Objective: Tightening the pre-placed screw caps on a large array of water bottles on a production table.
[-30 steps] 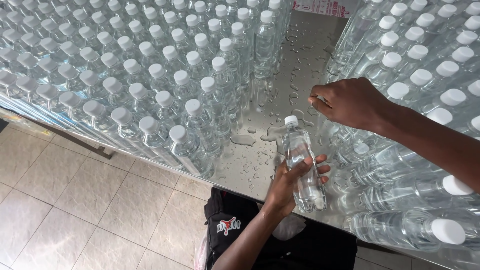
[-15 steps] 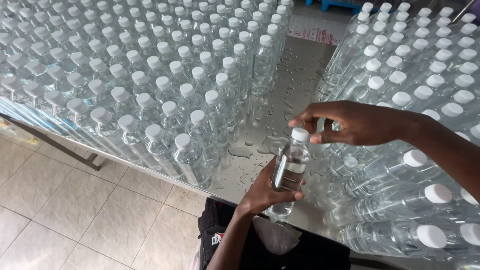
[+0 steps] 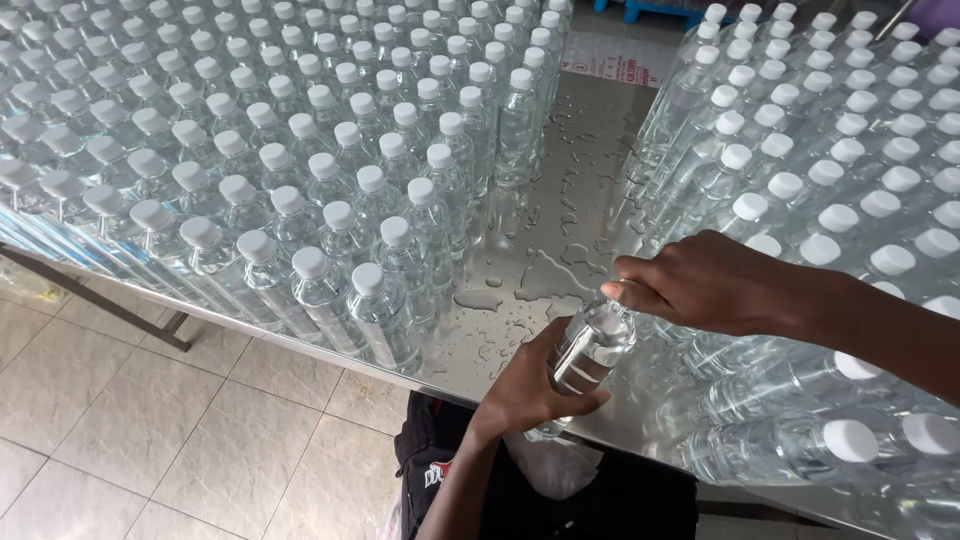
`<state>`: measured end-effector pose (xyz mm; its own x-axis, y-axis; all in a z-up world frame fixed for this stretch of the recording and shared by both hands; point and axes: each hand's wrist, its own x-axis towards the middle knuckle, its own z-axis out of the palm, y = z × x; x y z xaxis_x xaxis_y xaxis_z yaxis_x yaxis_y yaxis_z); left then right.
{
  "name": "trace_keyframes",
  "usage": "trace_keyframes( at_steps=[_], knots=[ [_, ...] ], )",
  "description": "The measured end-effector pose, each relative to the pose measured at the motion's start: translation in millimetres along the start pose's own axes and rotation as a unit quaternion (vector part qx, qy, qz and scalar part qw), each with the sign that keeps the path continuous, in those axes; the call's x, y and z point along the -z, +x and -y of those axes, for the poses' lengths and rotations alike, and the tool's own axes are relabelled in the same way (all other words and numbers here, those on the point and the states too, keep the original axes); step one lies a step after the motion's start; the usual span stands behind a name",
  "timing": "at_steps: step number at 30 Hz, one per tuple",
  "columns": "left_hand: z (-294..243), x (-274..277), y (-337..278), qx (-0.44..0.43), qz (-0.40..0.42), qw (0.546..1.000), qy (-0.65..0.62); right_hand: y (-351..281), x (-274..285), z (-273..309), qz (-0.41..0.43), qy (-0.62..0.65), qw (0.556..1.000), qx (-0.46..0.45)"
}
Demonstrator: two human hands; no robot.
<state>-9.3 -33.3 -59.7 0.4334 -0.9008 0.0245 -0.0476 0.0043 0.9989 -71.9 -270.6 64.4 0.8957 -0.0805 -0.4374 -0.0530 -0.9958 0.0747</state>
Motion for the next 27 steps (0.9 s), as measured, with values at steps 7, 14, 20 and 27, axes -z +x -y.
trace_keyframes(
  at_steps=[7, 14, 20, 27],
  knots=[
    [27, 2, 5, 0.012, 0.104, 0.989, -0.107, -29, 3, -1, 0.0, -0.036, 0.999, 0.031],
    [89, -26, 26, -0.039, 0.459, 0.717, -0.524, -49, -20, -20, -0.111, -0.019, 0.961, 0.251],
    [102, -57, 29, 0.002, 0.594, 0.547, -0.589, -60, -17, -7, -0.128, -0.061, 0.922, 0.361],
    [115, -65, 27, 0.017, 0.612, 0.529, -0.587, -66, -12, 10, -0.259, -0.163, 0.84, 0.447]
  ],
)
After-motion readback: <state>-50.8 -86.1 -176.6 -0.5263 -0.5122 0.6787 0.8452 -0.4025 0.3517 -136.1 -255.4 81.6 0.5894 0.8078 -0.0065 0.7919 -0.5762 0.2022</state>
